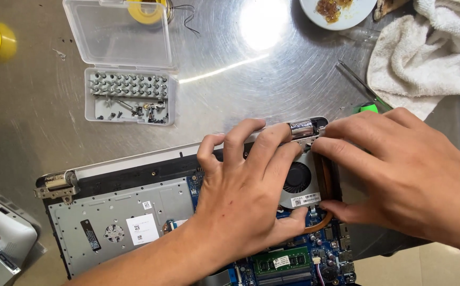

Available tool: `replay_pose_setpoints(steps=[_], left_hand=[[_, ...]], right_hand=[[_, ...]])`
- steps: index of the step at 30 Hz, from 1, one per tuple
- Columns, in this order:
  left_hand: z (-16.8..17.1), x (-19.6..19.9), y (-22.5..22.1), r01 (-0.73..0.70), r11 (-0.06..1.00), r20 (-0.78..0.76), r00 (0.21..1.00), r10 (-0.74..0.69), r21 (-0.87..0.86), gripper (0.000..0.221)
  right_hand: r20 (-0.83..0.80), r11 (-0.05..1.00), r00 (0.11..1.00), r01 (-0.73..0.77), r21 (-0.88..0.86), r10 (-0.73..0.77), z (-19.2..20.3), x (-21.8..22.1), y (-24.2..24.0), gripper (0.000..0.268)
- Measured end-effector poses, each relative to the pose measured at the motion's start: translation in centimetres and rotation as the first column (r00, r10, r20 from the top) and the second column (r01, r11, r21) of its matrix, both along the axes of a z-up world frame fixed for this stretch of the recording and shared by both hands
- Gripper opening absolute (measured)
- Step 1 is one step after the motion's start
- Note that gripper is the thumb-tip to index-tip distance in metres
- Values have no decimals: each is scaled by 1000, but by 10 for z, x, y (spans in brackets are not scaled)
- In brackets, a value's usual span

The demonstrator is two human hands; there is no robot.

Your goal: Final assembly of a laptop including connecting internal cables, installing the cooling fan, and attaching the back cover and optical drive.

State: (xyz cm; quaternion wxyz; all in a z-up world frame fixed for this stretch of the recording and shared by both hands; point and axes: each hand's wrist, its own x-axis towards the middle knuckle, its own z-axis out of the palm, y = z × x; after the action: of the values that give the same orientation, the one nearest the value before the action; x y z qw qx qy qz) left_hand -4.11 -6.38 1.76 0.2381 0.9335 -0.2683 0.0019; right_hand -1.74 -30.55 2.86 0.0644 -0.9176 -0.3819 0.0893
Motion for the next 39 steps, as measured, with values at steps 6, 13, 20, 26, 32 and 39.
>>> replay_pose_setpoints(steps=[6,13,20,26,32,39], left_hand=[[-2,1,2,-78,997,67,995,76,23,71],[1,6,4,-30,1000,-77,997,31,5,82],[0,7,4,-34,999,-77,997,32,-21,81],[-1,9,4,-27,999,-101,995,24,-28,81],[-4,5,5,-44,999,-45,998,43,-27,78],[-2,3,8,-57,998,-5,998,57,-10,76]], right_hand=[[25,998,998,-64,-29,65,1,5,2,73],[-116,994,992,67,83,-58,-9,-5,-1,80],[-173,994,979,107,0,-106,2,-4,10,78],[-252,975,942,213,-64,-222,9,-5,16,73],[-216,968,948,208,-137,-234,6,-6,15,80],[-246,912,930,169,-374,-274,2,-6,13,85]])
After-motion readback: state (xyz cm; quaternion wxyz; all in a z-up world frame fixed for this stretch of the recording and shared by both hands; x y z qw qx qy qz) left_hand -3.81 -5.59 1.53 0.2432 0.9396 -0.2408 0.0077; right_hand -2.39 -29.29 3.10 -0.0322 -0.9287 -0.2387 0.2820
